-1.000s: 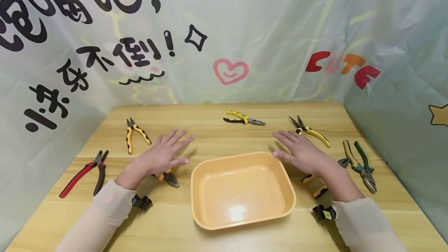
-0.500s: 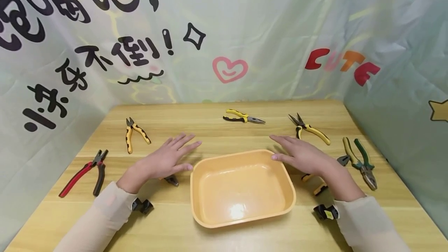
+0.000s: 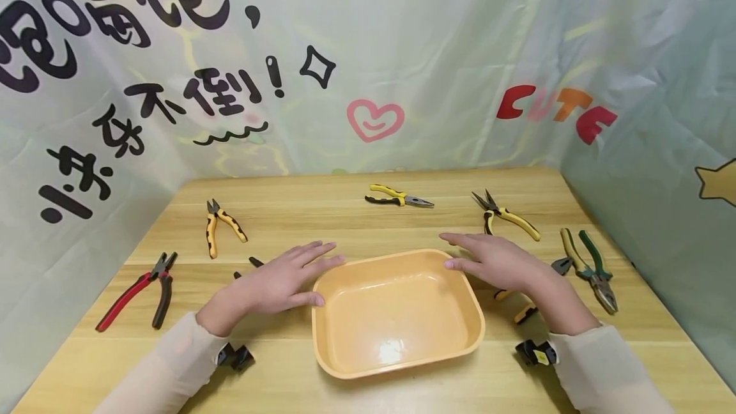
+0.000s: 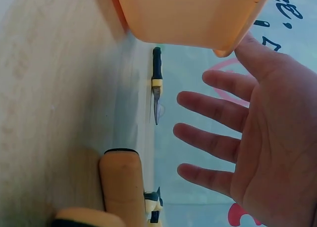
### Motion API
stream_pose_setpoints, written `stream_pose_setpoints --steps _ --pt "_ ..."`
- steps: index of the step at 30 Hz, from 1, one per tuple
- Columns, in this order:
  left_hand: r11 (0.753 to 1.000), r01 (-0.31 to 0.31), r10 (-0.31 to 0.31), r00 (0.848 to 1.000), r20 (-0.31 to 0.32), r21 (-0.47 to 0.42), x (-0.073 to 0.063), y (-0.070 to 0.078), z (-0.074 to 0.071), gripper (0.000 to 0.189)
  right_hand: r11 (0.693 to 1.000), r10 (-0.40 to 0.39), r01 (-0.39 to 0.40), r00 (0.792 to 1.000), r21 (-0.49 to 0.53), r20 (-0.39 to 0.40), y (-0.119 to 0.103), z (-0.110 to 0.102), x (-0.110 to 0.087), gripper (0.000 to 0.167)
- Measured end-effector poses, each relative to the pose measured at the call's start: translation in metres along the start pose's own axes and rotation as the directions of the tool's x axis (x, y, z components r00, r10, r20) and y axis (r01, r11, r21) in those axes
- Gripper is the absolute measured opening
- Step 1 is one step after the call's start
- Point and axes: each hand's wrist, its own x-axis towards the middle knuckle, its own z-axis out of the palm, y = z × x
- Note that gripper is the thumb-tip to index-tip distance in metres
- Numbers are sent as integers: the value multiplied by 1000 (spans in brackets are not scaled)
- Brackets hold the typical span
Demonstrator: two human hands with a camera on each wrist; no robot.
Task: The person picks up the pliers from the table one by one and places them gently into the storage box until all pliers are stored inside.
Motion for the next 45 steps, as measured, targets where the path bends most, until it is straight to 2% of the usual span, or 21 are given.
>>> stream_pose_setpoints --steps 7,15,22,26,32,35,39,45 --pt "1000 -21 21 999 42 15 1 7 -1 74 1000 11 -11 1000 -10 11 0 2 -1 66" --pt "1000 -13 13 997 79 1 -3 15 -8 91 999 -38 38 999 -8 2 -11 4 -3 69" --pt "999 -24 21 993 118 22 -4 27 -6 96 995 -77 77 997 -66 9 -18 9 -18 72" --pt "1000 -26 24 993 116 9 -6 29 -5 95 991 -108 107 994 -84 -11 -15 13 -25 70" --pt "1000 -19 19 994 105 -1 -11 31 -5 96 969 -213 205 976 -140 -45 -11 17 -27 83" --pt "1000 -15 15 996 93 0 -13 31 -4 96 958 -240 228 970 -176 -48 -10 19 -27 86" --pt "1000 -10 11 997 73 -14 -13 30 -3 95 956 -235 221 971 -190 -50 -10 21 -28 83" --pt "999 10 -7 997 75 -41 -14 28 -4 98 960 -211 199 977 -197 -42 -8 23 -27 80"
